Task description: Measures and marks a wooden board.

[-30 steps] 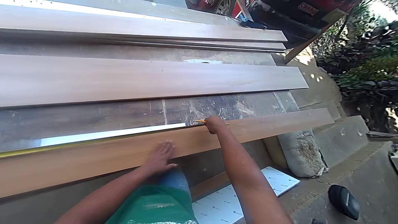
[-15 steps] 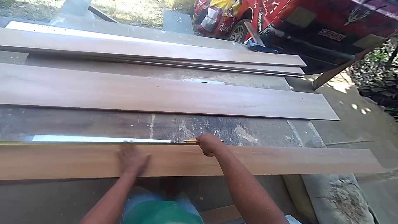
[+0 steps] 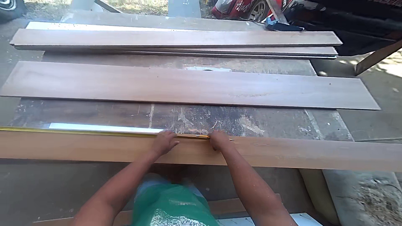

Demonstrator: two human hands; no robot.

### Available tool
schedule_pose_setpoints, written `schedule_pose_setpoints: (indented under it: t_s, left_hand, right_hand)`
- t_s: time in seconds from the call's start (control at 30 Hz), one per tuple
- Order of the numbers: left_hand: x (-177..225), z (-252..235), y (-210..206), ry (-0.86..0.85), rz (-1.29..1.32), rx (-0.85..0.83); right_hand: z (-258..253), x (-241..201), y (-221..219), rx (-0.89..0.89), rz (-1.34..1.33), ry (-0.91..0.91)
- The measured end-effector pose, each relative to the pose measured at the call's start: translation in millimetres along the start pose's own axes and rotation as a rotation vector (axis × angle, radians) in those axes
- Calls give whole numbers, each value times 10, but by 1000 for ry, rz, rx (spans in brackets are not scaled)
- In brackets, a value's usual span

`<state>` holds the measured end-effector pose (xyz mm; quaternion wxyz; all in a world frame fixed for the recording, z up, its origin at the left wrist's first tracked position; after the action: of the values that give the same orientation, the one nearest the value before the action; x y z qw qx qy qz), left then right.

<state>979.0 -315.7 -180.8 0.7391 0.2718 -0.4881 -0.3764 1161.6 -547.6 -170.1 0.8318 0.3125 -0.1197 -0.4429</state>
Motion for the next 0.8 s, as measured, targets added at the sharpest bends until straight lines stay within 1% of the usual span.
schedule_pose_setpoints:
  t_s: [0.03,0.07,0.13,0.3,0.33,0.37,0.4,0.43,0.47,0.5,0.53,0.57,0.6,0.63,0.7,0.8]
  left_hand:
    - [-310,7,51,101,-40,38]
    - [-526,18,67,168,-70,32]
    - [-725,-8,18,206,-106,0]
    - [-609,-235,-188,210,-70,62]
    - [-593,-251,-220,212,-62,77]
    - [-594,-262,-229,209,-58,82]
    - [-599,-272,-217,206,-53,75]
    - [-603,-283,-204,200,-46,68]
    - [-611,-293,-200,196,-42,64]
    - [-620,-295,-203,193,-41,64]
    - [-624,-295,-215,193,-46,59]
    - [-622,-295,-224,197,-51,49]
    - [-616,-297,-220,202,-54,33]
    - [-606,-308,-196,211,-54,13]
    - [-597,-309,-142,217,-37,10]
    - [-610,-278,-186,181,3,73]
  right_hand:
    - [-7,-2,-10,15,-7,-2]
    - [-15,-7,-18,30,-13,-4]
    - [-24,-30,-19,52,-16,-25]
    - [48,-175,58,58,14,-149]
    - [101,-235,69,109,-16,-165]
    - [176,-322,99,214,-90,-145]
    - [245,-434,123,385,-234,-76]
    - [260,-566,114,569,-460,51]
    - [194,-719,54,676,-765,208]
    - [62,-893,-56,674,-1091,343]
    - [-114,-1061,-205,590,-1390,414]
    - [-277,-1199,-357,502,-1605,421]
    - [-393,-1292,-480,438,-1736,396]
    - [-463,-1337,-550,404,-1808,382]
    - [-472,-1323,-590,375,-1842,444]
    - [-382,-1085,-613,391,-1859,518]
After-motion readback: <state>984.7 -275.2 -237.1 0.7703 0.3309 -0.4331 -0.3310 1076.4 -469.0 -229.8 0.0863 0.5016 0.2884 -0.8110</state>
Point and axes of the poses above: each hand's wrist, its own z-axis away from the middle knuckle, its own y-axis out of the back of the hand, x = y × z, the point moved 1 cm from there along -z, towards the middle knuckle, and after that the axes turned 4 degrees about -x, right-handed, at the moved point
